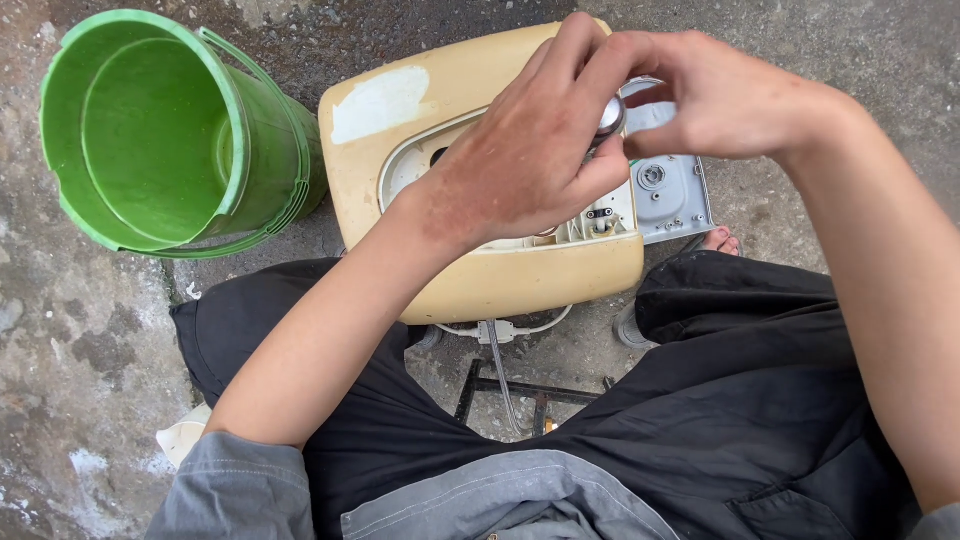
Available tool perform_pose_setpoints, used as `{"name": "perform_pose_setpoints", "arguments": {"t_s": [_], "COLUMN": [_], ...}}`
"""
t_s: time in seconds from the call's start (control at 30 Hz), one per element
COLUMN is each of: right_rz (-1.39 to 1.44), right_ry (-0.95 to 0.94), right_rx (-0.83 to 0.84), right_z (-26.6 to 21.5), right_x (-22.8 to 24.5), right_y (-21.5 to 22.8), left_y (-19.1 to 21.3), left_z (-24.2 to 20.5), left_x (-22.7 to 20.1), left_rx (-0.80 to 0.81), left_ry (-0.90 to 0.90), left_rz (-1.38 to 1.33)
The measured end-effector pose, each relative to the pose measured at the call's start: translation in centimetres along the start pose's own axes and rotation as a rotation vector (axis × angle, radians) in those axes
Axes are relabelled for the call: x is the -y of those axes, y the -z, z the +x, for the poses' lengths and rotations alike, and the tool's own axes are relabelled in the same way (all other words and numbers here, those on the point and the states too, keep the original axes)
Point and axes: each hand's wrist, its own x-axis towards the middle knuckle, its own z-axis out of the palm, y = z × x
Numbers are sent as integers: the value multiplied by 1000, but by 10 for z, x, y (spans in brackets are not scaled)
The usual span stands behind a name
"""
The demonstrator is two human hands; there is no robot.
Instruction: The person is using a screwdriver to secure wire connections and adjust internal components of a disassembled appliance.
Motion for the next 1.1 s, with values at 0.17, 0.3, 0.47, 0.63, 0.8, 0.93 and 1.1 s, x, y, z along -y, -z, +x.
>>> {"name": "perform_pose_setpoints", "arguments": {"t_s": [0.17, 0.3, 0.47, 0.63, 0.8, 0.93, 1.1], "right_rz": [68, 25, -1, 70, -169, -102, -152], "right_ry": [-14, 26, 58, 0, 240, 230, 38], "right_rx": [-80, -264, -272, -237, -480, -394, -232], "right_z": [-29, -29, -26, -30, -14, -16, -14], "right_x": [-5, -13, 2, -4, -6, -6, -6], "right_y": [-17, -34, -36, -33, -50, -43, -34], "left_y": [-4, -13, -6, 10, 8, 8, 15], "left_z": [5, 4, 3, 6, 2, 1, -1], "left_x": [0, 2, -2, -3, 0, 2, 8], "left_rx": [-79, -106, -66, 6, 17, 55, 112], "left_ry": [-60, -91, -132, -152, -133, -122, -127], "left_rz": [59, 272, 215, 219, 182, 111, 137]}}
